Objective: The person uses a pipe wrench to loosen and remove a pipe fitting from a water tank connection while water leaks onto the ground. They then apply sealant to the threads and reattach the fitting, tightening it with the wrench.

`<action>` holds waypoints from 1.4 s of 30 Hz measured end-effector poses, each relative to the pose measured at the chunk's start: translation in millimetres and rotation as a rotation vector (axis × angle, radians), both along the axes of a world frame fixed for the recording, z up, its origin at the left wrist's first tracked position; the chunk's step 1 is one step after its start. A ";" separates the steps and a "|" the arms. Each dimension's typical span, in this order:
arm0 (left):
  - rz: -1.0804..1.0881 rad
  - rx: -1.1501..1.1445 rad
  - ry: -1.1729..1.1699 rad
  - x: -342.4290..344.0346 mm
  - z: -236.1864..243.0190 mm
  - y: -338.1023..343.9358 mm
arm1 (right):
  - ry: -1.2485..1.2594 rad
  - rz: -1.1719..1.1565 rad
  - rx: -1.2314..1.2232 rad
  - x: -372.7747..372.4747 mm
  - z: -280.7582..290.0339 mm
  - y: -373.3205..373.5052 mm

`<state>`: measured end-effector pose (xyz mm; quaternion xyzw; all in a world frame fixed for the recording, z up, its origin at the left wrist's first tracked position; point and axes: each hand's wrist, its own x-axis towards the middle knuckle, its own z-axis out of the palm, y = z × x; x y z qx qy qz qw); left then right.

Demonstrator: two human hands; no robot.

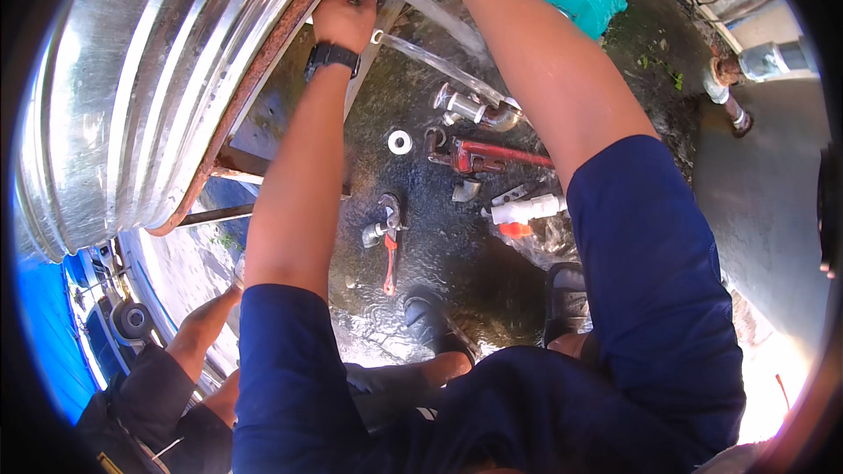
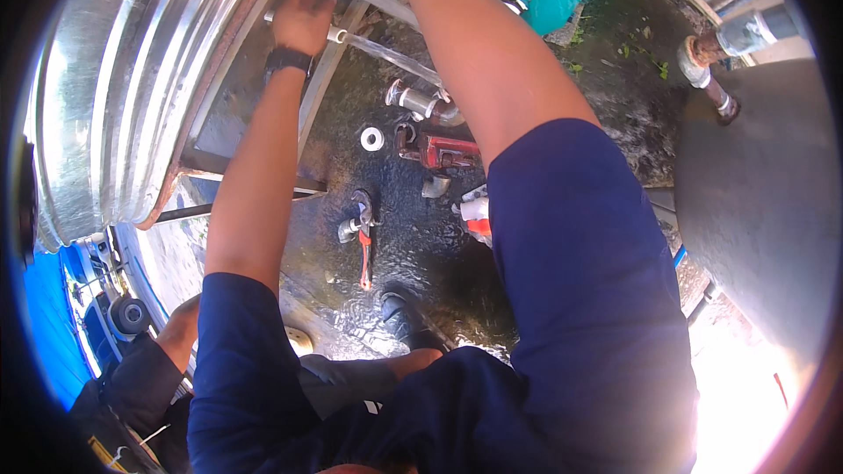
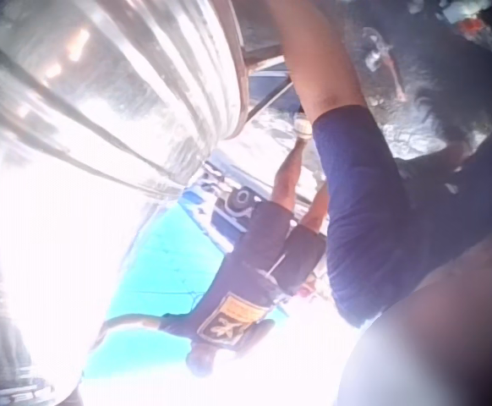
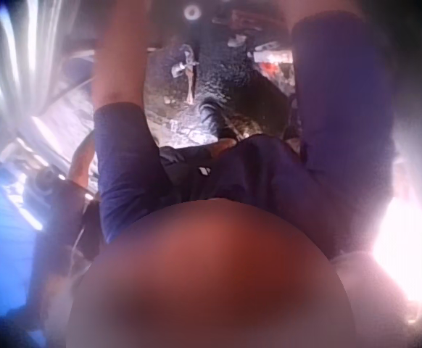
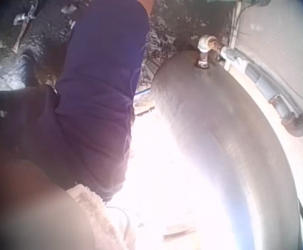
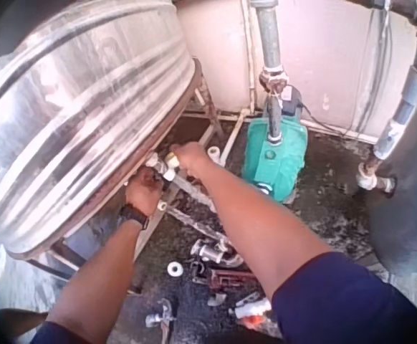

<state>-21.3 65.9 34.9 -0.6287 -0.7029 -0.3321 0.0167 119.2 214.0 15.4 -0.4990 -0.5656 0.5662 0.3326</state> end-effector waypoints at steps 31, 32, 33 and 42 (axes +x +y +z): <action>0.049 0.094 0.309 79.1 38.1 -98.4 | 0.151 0.037 -0.307 38.7 64.7 -173.0; 0.051 0.112 0.281 81.6 38.3 -98.8 | 0.088 0.015 -0.310 40.3 68.7 -170.5; 0.058 0.119 0.253 83.5 38.3 -98.5 | 0.095 0.055 -0.291 43.8 72.2 -167.5; -0.199 0.370 -0.078 98.4 26.0 -109.5 | 0.121 0.247 -0.356 80.4 82.8 -136.1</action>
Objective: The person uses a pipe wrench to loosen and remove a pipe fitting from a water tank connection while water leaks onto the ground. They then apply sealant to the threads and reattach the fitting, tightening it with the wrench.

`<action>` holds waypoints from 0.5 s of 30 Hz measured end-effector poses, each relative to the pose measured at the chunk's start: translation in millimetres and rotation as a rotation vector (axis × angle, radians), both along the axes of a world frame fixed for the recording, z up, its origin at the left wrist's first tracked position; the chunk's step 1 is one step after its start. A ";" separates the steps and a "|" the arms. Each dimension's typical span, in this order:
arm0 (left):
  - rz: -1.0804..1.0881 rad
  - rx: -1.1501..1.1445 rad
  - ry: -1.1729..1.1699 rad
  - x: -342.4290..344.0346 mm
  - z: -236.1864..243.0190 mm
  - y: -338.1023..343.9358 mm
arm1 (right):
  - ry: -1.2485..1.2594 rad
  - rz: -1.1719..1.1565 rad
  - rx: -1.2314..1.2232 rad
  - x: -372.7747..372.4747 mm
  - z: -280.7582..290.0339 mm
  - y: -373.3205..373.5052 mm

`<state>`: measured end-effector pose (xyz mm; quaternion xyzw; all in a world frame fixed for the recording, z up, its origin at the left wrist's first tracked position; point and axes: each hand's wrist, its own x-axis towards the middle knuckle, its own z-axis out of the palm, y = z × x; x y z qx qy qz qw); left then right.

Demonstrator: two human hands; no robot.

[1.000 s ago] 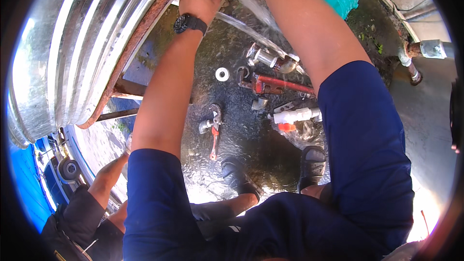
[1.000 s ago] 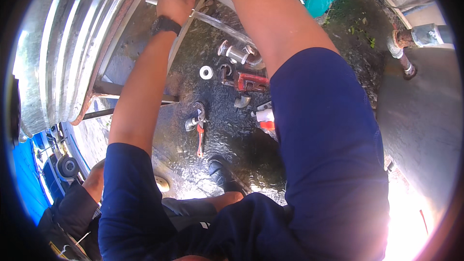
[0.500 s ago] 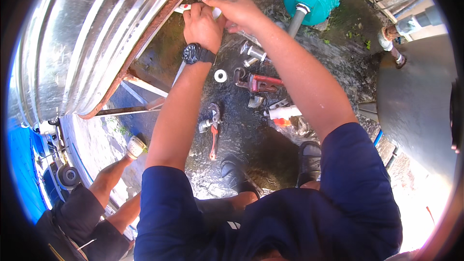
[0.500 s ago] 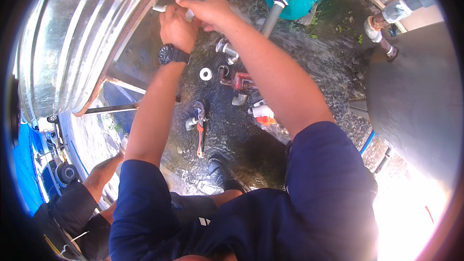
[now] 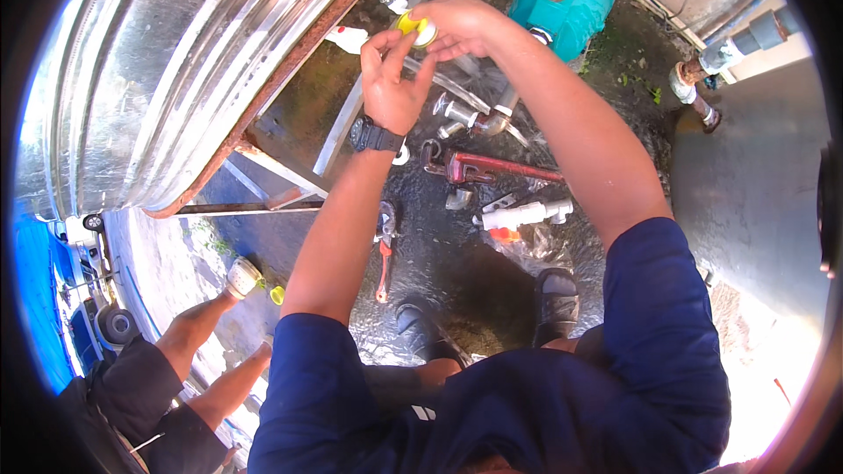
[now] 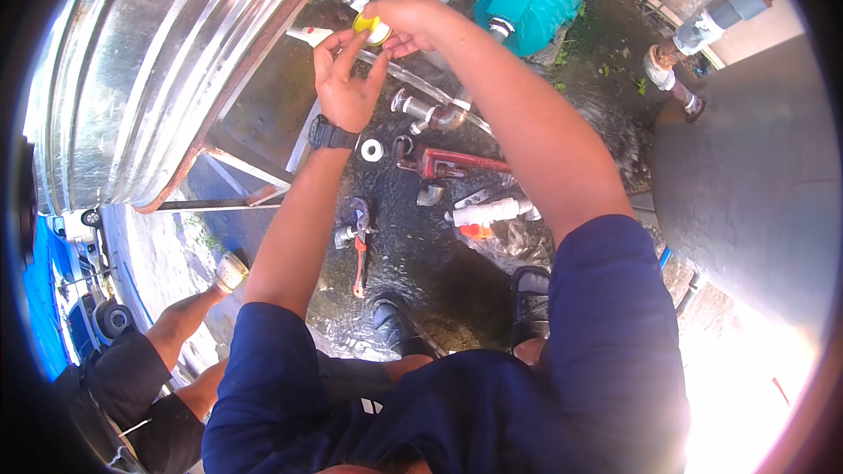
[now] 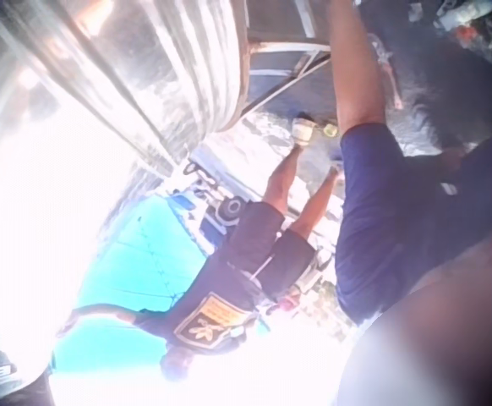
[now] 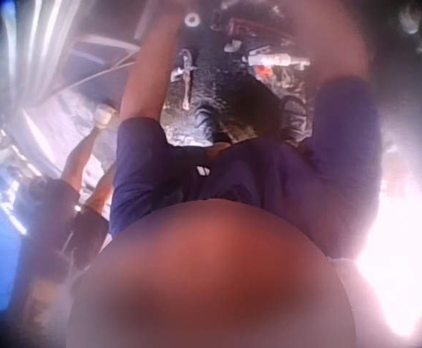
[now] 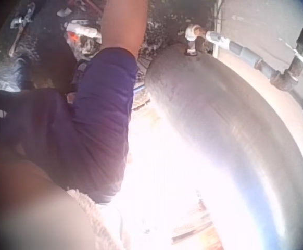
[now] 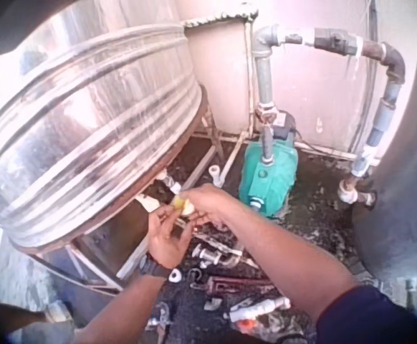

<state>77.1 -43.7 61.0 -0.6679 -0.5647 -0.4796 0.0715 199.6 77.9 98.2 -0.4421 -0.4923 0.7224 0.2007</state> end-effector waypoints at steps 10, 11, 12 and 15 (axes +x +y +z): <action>0.147 -0.069 -0.157 -41.4 -31.4 34.5 | 0.032 -0.207 0.162 -10.7 -36.5 101.6; 0.156 -0.063 -0.107 -49.5 -32.6 43.8 | 0.046 -0.221 0.173 -18.9 -40.5 110.9; 0.169 -0.070 -0.066 -58.7 -32.9 53.3 | 0.057 -0.234 0.183 -28.3 -46.0 118.9; 0.162 -0.085 0.014 -79.1 -34.7 82.5 | 0.100 -0.195 0.148 -64.7 -66.4 140.8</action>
